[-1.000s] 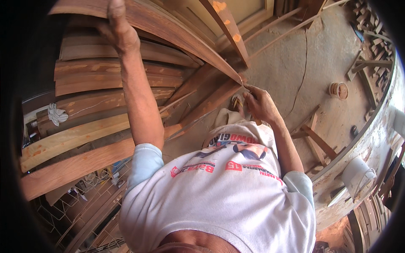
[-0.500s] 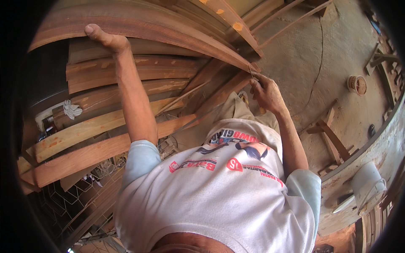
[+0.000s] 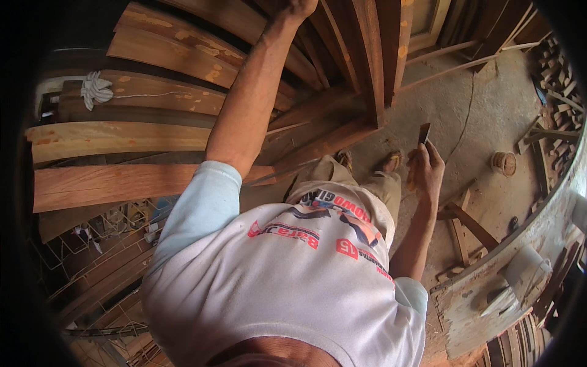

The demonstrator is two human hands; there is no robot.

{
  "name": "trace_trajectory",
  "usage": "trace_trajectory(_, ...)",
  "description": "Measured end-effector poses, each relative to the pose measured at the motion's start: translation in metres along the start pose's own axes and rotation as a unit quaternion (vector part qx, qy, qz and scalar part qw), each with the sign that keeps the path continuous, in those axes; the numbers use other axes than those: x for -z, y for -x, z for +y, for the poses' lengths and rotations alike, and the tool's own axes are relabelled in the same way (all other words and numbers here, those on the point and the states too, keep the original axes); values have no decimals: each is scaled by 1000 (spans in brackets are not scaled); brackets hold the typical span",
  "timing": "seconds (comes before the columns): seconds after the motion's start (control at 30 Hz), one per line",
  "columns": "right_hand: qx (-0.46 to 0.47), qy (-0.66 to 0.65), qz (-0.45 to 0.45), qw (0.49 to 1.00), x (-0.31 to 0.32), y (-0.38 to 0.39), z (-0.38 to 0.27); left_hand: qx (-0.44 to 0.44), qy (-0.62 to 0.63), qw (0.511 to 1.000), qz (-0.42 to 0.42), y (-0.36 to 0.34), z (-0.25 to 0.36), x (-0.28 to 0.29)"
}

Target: The person handles long wooden planks in a workshop, applying a finish with a brush and smoothing the surface with a scraper. They repeatedly lift and reposition the planks to access different sections, dipping the brush into a container of finish as needed.

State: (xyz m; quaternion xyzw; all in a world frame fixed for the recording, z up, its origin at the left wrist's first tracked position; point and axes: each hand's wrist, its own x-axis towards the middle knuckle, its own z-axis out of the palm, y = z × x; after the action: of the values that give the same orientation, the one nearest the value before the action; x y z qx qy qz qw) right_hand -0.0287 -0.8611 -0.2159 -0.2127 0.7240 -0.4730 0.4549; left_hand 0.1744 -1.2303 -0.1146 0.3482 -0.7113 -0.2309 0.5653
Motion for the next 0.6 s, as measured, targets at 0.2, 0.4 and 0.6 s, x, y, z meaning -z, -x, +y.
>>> trace_trajectory(0.2,86,37,-37,995,-23,38,9,366,-75,893,-250,236,-74,151)
trace_trajectory(0.4,91,73,-36,992,-17,54,19,585,-293,703,-281,690,-23,331)
trace_trajectory(0.6,78,30,-192,978,-68,73,79,736,-202,477,-436,849,109,404)
